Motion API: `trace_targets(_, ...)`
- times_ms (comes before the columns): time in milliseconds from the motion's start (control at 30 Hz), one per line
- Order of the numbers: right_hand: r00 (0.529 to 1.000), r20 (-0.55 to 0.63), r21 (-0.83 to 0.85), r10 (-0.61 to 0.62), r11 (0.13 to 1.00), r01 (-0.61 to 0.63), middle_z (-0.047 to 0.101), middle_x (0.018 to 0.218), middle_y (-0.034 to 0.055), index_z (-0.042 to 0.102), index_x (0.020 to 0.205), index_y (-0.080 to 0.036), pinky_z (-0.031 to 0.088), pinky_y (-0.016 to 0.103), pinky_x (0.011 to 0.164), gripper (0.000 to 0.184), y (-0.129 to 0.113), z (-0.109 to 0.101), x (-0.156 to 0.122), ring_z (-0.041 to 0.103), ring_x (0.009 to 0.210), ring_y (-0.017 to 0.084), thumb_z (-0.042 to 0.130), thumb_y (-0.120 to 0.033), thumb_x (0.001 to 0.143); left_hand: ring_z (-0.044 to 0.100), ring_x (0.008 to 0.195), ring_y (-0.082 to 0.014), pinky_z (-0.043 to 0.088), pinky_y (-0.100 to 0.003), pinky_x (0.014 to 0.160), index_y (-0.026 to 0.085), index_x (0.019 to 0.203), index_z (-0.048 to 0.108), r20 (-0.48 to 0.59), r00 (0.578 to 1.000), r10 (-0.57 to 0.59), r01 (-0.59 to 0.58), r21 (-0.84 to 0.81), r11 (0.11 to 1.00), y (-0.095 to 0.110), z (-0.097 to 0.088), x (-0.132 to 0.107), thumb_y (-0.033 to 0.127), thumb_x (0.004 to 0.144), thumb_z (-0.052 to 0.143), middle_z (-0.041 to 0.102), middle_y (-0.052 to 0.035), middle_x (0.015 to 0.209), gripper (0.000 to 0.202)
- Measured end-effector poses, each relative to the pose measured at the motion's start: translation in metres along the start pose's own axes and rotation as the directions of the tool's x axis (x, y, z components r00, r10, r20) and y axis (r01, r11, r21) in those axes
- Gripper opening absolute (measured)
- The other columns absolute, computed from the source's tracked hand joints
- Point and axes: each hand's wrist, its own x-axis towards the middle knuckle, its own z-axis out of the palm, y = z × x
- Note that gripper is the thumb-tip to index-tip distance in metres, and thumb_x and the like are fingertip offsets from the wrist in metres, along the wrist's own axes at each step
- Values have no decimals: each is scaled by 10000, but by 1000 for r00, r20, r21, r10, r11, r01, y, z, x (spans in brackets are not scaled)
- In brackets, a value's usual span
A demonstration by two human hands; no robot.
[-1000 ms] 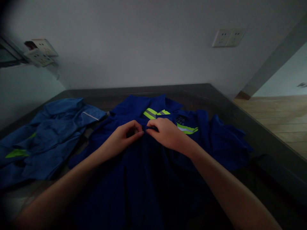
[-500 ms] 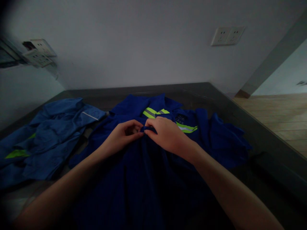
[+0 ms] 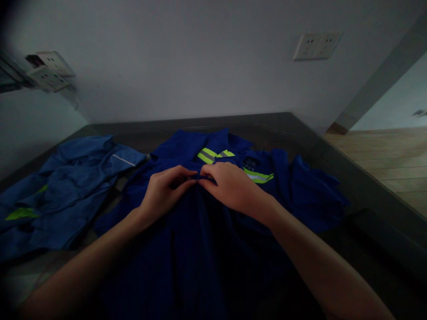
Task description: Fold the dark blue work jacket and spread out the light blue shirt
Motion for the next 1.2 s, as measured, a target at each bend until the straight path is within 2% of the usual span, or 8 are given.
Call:
trace_targets(133, 998, 64, 30, -16, 999, 14, 660, 750, 47, 671, 827, -145, 334, 249, 608, 113, 0, -1, 0, 564, 670, 144, 572, -183, 867, 625, 692, -118, 480, -204, 651, 182, 914, 672, -97, 988, 120, -119, 17, 993, -1, 1, -2, 202, 847, 629, 693, -11, 812, 82)
trace_targets(267, 992, 120, 35, -49, 998, 45, 668, 770, 46, 675, 811, -156, 332, 250, 621, 97, 0, 0, 1, 570, 690, 147, 593, -185, 853, 626, 696, -119, 487, -207, 657, 185, 863, 676, -125, 982, 144, -145, 0, 989, 3, -2, -3, 210, 854, 615, 691, -15, 804, 67)
trace_targets(400, 997, 67, 70, -38, 997, 33, 632, 704, 25, 656, 763, -150, 308, 246, 597, 129, 3, -2, 3, 538, 646, 132, 606, -226, 854, 601, 652, -106, 452, -191, 585, 192, 952, 634, 5, 1000, -31, 31, -95, 995, 9, -9, 1, 258, 855, 607, 668, 0, 797, 121)
trace_targets(500, 1000, -10, 124, -20, 992, 21, 623, 686, 18, 660, 758, -145, 313, 246, 606, 142, 9, -7, 6, 538, 652, 132, 623, -255, 839, 519, 535, -83, 373, -174, 476, 183, 1028, 551, 153, 973, -173, 205, -229, 952, 11, -13, 5, 315, 869, 578, 613, 32, 714, 209)
trace_targets(567, 998, -70, 162, 0, 987, 12, 629, 688, 20, 672, 763, -144, 325, 251, 612, 154, 15, -11, 7, 544, 658, 137, 622, -275, 827, 477, 510, -82, 342, -175, 460, 178, 1039, 531, 236, 950, -206, 268, -270, 925, 11, -15, 6, 332, 881, 548, 569, 48, 657, 221)
trace_targets(733, 976, -200, 229, 82, 973, -35, 626, 659, 21, 695, 766, -154, 356, 266, 592, 217, 38, -22, 9, 537, 618, 143, 628, -359, 789, 545, 625, -121, 401, -213, 552, 165, 954, 595, 346, 913, -216, 309, -241, 920, 6, -17, 9, 353, 880, 516, 601, 15, 718, 217)
trace_targets(900, 959, -247, 232, 140, 969, -82, 613, 635, 24, 696, 770, -160, 366, 271, 560, 269, 55, -35, 6, 529, 592, 142, 641, -424, 763, 591, 797, -157, 444, -259, 711, 171, 851, 642, 323, 928, -183, 236, -132, 963, -5, -24, 10, 300, 829, 572, 648, -15, 847, 148)
trace_targets(1200, 958, -244, 134, 150, 984, -120, 640, 671, 29, 697, 800, -166, 397, 282, 580, 208, 58, -43, 2, 561, 617, 153, 629, -363, 793, 515, 590, -112, 372, -208, 527, 163, 777, 597, 497, 840, -217, 344, -181, 921, -7, -16, 7, 381, 843, 553, 571, 21, 652, 232)
